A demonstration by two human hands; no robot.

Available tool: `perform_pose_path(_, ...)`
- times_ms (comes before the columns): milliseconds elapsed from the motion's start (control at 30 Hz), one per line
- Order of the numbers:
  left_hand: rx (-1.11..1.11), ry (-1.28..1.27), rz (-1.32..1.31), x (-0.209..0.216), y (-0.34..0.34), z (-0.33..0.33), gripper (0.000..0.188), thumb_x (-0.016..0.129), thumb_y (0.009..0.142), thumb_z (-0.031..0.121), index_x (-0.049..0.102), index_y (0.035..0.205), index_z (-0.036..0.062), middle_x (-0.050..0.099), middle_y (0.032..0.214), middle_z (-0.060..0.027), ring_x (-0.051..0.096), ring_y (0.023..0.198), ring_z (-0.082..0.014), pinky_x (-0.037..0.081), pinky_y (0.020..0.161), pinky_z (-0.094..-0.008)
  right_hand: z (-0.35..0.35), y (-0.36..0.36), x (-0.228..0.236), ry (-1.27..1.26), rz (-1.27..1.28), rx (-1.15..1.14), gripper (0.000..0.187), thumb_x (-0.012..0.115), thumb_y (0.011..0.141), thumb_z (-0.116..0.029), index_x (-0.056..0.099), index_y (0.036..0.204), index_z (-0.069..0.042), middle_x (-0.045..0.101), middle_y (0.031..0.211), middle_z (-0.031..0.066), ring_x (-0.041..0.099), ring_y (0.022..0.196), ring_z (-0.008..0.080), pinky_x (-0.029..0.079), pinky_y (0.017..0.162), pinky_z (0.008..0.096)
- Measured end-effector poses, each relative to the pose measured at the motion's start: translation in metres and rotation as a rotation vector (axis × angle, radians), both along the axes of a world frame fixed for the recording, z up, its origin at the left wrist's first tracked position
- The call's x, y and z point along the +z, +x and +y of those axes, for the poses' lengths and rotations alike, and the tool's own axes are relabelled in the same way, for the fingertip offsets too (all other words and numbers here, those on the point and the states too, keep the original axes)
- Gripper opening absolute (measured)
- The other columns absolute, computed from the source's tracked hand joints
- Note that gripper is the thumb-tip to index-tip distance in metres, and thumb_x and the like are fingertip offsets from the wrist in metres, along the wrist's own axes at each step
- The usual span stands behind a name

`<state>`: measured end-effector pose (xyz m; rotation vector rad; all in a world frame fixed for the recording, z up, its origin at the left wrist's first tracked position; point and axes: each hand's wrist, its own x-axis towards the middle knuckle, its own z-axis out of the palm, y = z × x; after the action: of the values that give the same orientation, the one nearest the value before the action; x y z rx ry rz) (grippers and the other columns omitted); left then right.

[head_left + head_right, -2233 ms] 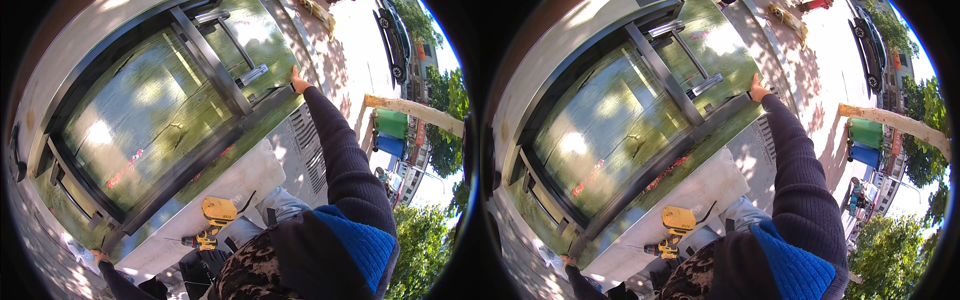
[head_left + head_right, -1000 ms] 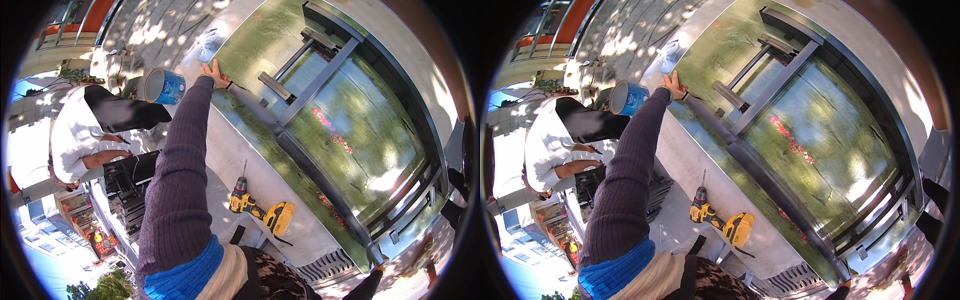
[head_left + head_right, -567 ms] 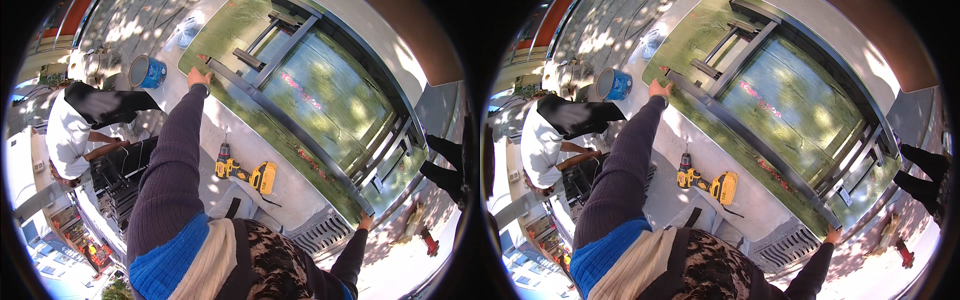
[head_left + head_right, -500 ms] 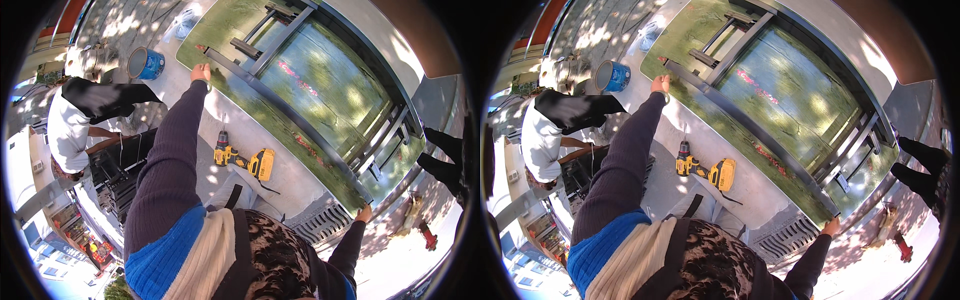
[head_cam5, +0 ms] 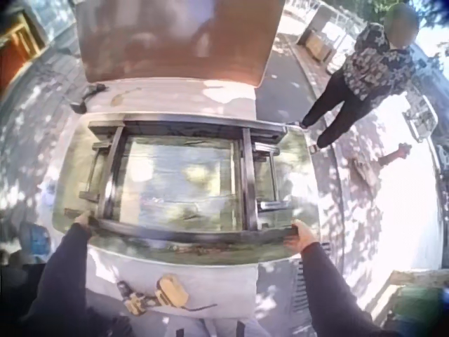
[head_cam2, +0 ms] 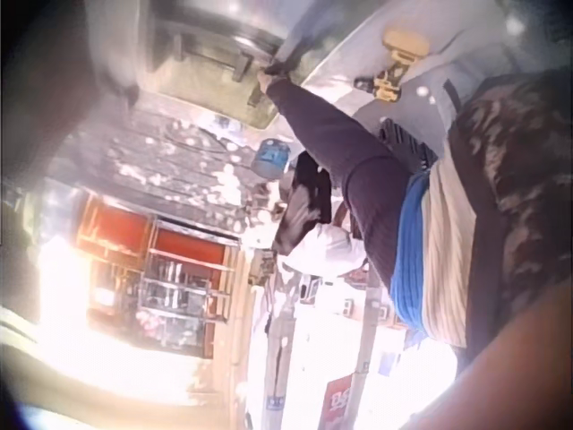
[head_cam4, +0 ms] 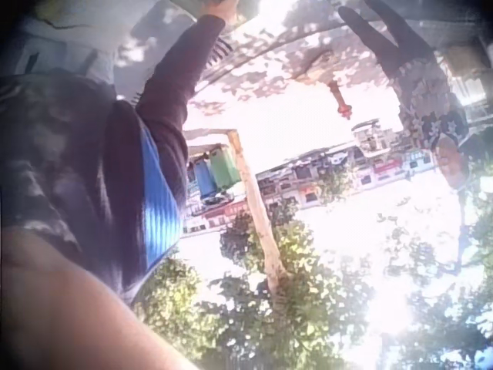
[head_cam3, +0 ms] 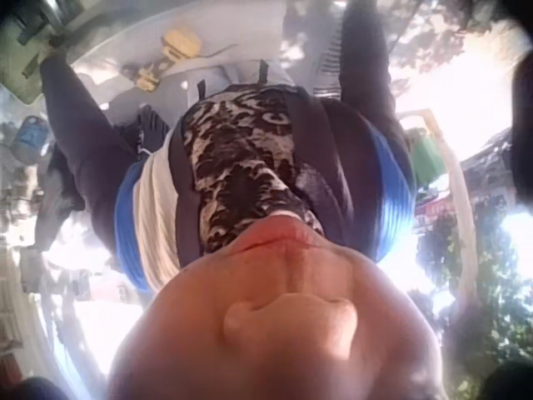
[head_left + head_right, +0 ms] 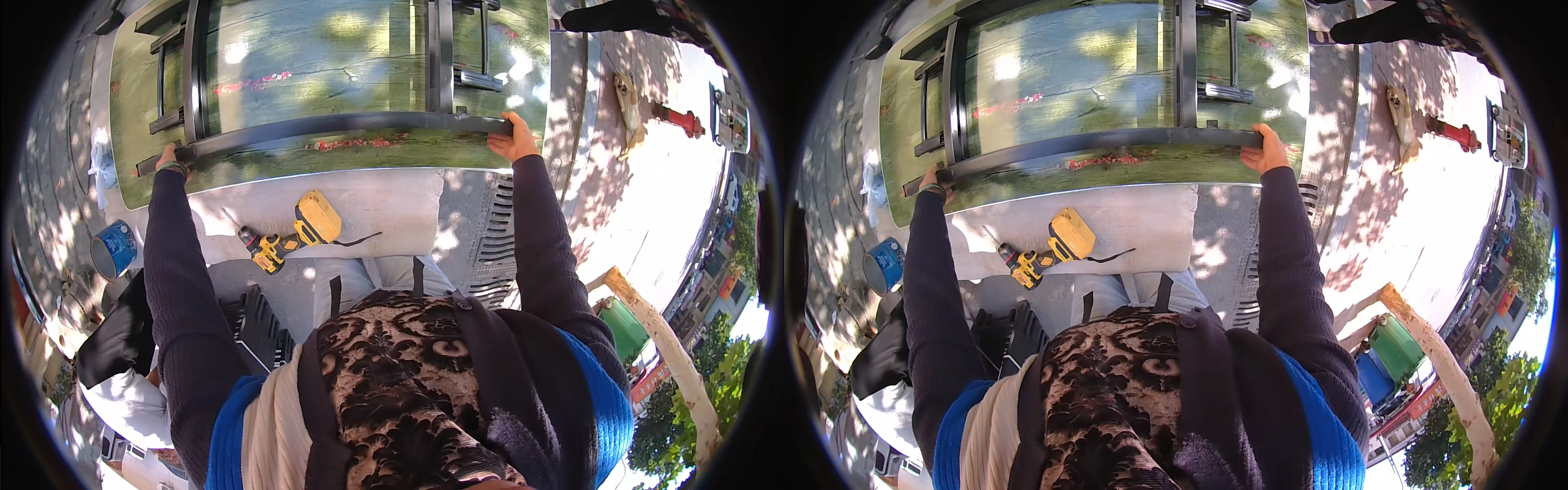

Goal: The person assembles a metal-framed table with a printed tabletop. They use a cordless drill to drive screws into the frame, attach metal legs, and position the tabletop. Another person assists by holding parts and handing tools.

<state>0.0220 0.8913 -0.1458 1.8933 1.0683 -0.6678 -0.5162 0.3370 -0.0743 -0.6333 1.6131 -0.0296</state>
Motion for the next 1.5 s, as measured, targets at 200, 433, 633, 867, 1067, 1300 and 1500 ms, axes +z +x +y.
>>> perform_pose_path(200, -0.069, 0.008, 0.023, 0.006, -0.006, -0.009, 0.05, 0.066, 0.078, 0.045, 0.056, 0.112, 0.0106, 0.059, 0.093, -0.0139, 0.055, 0.085, -0.0359, 0.042, 0.08, -0.0584, 0.006, -0.007, 0.005, 0.003, -0.04, -0.07, 0.05, 0.066, 0.078, -0.033, 0.05, 0.113, -0.001, 0.051, 0.115, 0.0316, 0.049, 0.111, 0.0447, 0.037, 0.1, 0.0525)
perform_pose_path(433, -0.017, -0.042, 0.032, 0.018, -0.013, -0.015, 0.064, 0.061, 0.081, 0.049, 0.045, 0.132, 0.0128, 0.051, 0.127, -0.0196, 0.046, 0.117, -0.0438, 0.034, 0.093, -0.0625, 0.014, -0.01, 0.001, -0.011, -0.058, -0.141, 0.046, 0.066, 0.076, -0.027, 0.05, 0.108, 0.002, 0.052, 0.113, 0.0304, 0.05, 0.11, 0.0429, 0.038, 0.1, 0.0521)
perform_pose_path(633, -0.004, -0.053, 0.036, 0.016, -0.008, -0.003, 0.053, 0.065, 0.081, 0.045, 0.053, 0.122, 0.0155, 0.056, 0.114, -0.0175, 0.049, 0.112, -0.042, 0.031, 0.093, -0.0666, 0.016, -0.01, -0.003, 0.013, -0.039, -0.186, 0.047, 0.067, 0.076, -0.026, 0.048, 0.107, 0.003, 0.052, 0.113, 0.0295, 0.05, 0.11, 0.0414, 0.039, 0.1, 0.0515)
perform_pose_path(867, -0.026, -0.064, 0.05, 0.02, -0.008, -0.012, 0.057, 0.063, 0.082, 0.05, 0.05, 0.125, 0.0144, 0.053, 0.123, -0.0178, 0.047, 0.116, -0.0418, 0.029, 0.094, -0.0666, 0.024, -0.013, 0.002, -0.037, -0.05, -0.145, 0.062, 0.072, 0.075, -0.036, 0.045, 0.113, 0.004, 0.052, 0.113, 0.0297, 0.05, 0.11, 0.0407, 0.04, 0.099, 0.0497)
perform_pose_path(1067, -0.057, -0.113, 0.115, 0.004, -0.013, 0.022, 0.062, 0.058, 0.084, 0.056, 0.046, 0.129, 0.0153, 0.052, 0.128, -0.0173, 0.043, 0.121, -0.0416, 0.026, 0.096, -0.068, 0.029, -0.006, -0.014, -0.124, 0.02, -0.041, 0.053, 0.071, 0.073, -0.049, 0.056, 0.1, -0.005, 0.061, 0.085, 0.0144, 0.059, 0.077, 0.0322, 0.047, 0.077, 0.0463)
perform_pose_path(1300, -0.046, -0.066, 0.076, -0.006, -0.009, 0.0, 0.056, 0.061, 0.085, 0.052, 0.052, 0.122, 0.0104, 0.058, 0.113, -0.0163, 0.055, 0.101, -0.0405, 0.035, 0.085, -0.0691, 0.026, -0.018, 0.009, -0.187, 0.01, -0.073, 0.059, 0.073, 0.071, -0.051, 0.053, 0.099, -0.003, 0.06, 0.084, 0.0138, 0.061, 0.076, 0.0319, 0.049, 0.08, 0.0488)
perform_pose_path(1500, -0.069, -0.077, 0.074, -0.032, -0.007, 0.019, 0.053, 0.064, 0.083, 0.05, 0.057, 0.113, 0.0071, 0.06, 0.106, -0.0156, 0.059, 0.087, -0.0401, 0.042, 0.074, -0.0669, 0.022, -0.026, 0.002, -0.191, -0.005, -0.07, 0.062, 0.073, 0.072, -0.051, 0.052, 0.105, -0.004, 0.059, 0.086, 0.0137, 0.061, 0.078, 0.0315, 0.049, 0.078, 0.0473)
